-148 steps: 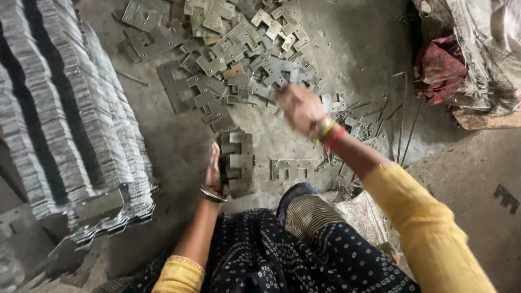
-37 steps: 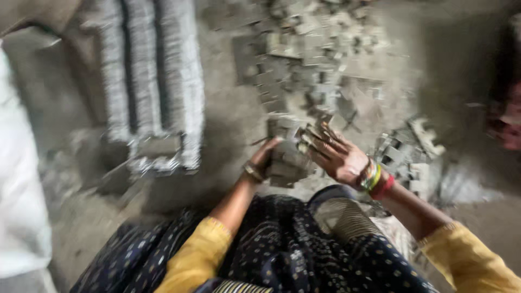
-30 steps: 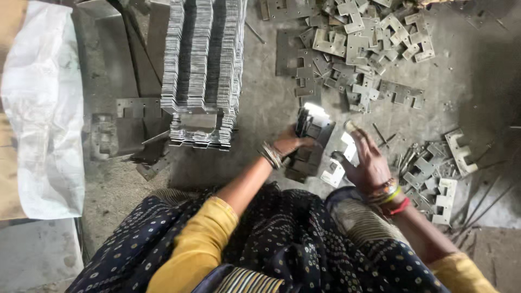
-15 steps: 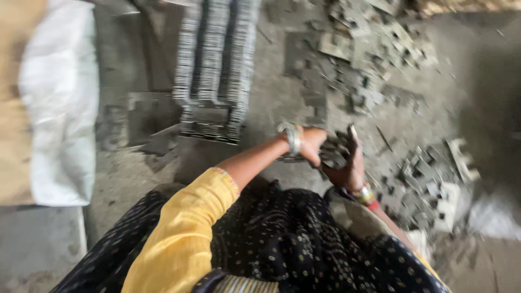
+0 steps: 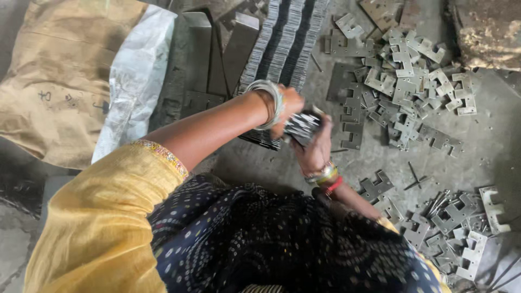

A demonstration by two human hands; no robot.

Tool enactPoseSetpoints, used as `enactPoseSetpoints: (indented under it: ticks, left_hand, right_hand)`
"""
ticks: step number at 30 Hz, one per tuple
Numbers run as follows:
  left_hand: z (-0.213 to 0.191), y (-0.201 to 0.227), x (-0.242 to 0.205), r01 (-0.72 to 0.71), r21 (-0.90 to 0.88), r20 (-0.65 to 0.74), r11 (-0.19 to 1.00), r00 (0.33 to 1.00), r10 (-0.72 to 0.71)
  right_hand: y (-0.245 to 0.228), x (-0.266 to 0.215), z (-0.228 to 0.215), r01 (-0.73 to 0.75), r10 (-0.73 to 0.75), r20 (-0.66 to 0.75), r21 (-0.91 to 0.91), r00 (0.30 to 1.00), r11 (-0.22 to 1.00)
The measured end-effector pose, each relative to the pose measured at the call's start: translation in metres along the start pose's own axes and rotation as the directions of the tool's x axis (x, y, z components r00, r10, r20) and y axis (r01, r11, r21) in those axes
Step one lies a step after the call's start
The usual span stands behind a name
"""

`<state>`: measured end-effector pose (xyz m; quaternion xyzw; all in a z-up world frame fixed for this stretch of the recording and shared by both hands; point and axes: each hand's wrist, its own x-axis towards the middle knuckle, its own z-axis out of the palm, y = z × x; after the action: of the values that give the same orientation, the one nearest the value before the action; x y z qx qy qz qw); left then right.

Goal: The person sits on the floor and repeatedly picks up small metal brackets from a scattered pile. They align the brackets and place them onto a growing stack. The person occasionally uses a metal rod to move parts and shifts a wooden board to access more items.

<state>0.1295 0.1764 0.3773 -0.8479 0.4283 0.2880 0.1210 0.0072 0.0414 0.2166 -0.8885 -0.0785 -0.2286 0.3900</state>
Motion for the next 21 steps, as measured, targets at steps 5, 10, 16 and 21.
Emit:
enactPoseSetpoints:
  ticks: [5,10,16,21]
  left_hand:
    - [0.069,-0.067,-0.067,0.058,-0.177,-0.559,0.983,0.816,-0.149]
    - [0.172,-0.090,-0.072,-0.252,-0.840,-0.537,0.481,0.522,-0.663]
    - [0.221,-0.055,-0.016,-0.661,-0.718,-0.576,0.216,0.392,-0.717]
    - [0.213,-0.045,0.010,-0.693,-0.617,-0.654,0.373,0.187,-0.733]
  right_hand:
    - [0.019,0.003,0.035,0.114,-0.050,0.268,-0.228,0.962,0.967]
    - [0.038,0.006,0.026,0.007,0.061,0.366,-0.181,0.929,0.983]
    - [0.017,0.047,-0.015,-0.055,0.133,0.443,-0.185,0.887,0.981]
    - [0.005,0.093,-0.010,-0.349,0.281,0.459,0.069,0.843,0.935]
